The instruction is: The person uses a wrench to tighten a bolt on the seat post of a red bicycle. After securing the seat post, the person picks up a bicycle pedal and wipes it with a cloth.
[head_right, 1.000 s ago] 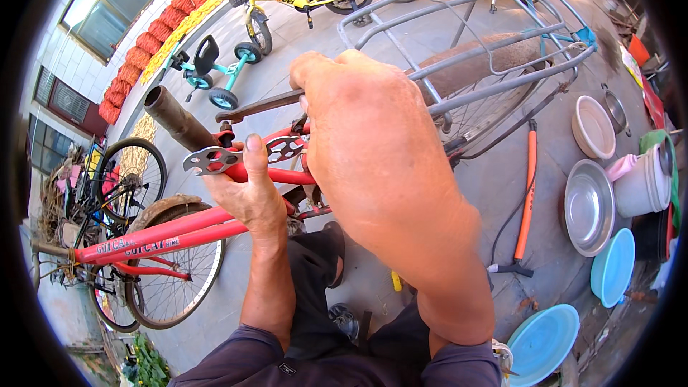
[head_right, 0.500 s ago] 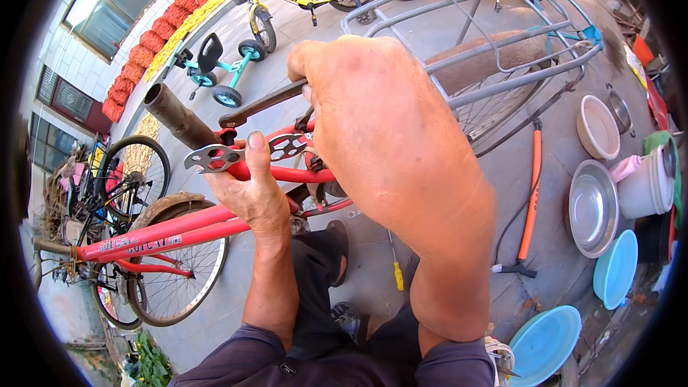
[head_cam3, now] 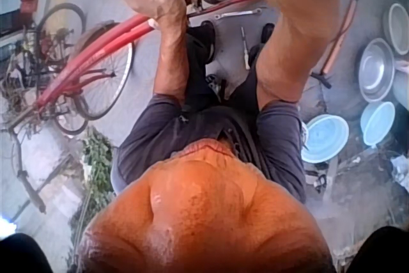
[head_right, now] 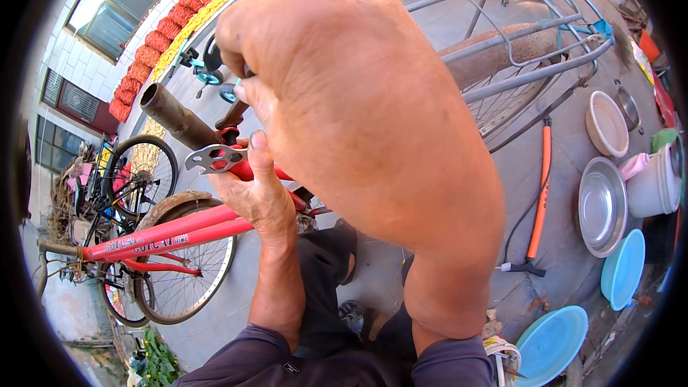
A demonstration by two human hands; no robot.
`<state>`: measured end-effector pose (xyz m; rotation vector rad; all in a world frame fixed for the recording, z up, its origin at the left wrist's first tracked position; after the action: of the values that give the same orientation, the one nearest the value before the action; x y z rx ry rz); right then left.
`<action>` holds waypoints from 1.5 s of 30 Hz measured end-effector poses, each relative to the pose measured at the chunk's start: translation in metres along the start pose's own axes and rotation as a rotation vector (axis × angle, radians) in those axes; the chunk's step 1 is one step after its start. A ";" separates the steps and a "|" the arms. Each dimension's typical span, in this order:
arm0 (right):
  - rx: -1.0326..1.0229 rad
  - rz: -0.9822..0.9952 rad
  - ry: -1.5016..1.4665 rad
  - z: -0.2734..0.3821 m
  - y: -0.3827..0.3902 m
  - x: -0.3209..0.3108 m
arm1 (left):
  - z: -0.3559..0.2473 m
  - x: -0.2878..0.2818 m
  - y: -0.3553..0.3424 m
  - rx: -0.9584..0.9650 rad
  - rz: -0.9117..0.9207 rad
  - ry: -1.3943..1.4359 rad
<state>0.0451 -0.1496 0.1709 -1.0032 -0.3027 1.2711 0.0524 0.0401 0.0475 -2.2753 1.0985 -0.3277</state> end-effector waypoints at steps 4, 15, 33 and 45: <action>-0.029 0.028 -0.001 0.006 -0.002 0.005 | -0.001 0.000 -0.001 0.014 0.008 0.016; 0.111 0.002 -0.305 -0.021 -0.009 0.005 | -0.002 0.003 0.000 0.047 0.023 0.057; 0.160 -0.087 -0.526 -0.029 -0.013 0.017 | 0.005 0.004 -0.001 0.030 0.070 0.025; 0.250 -0.204 -0.499 -0.029 -0.005 0.020 | 0.009 0.007 0.004 -0.093 0.100 0.055</action>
<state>0.0742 -0.1445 0.1519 -0.4200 -0.5969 1.3207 0.0586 0.0361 0.0379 -2.2941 1.2755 -0.3065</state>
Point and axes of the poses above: each hand's wrist, its own y-axis away from the middle knuckle, its own x-axis out of the palm, z = x × y, the point moved 8 cm from there along -y, towards the middle knuckle, and after that the axes turned 1 degree about -x, right-handed, at the moved point
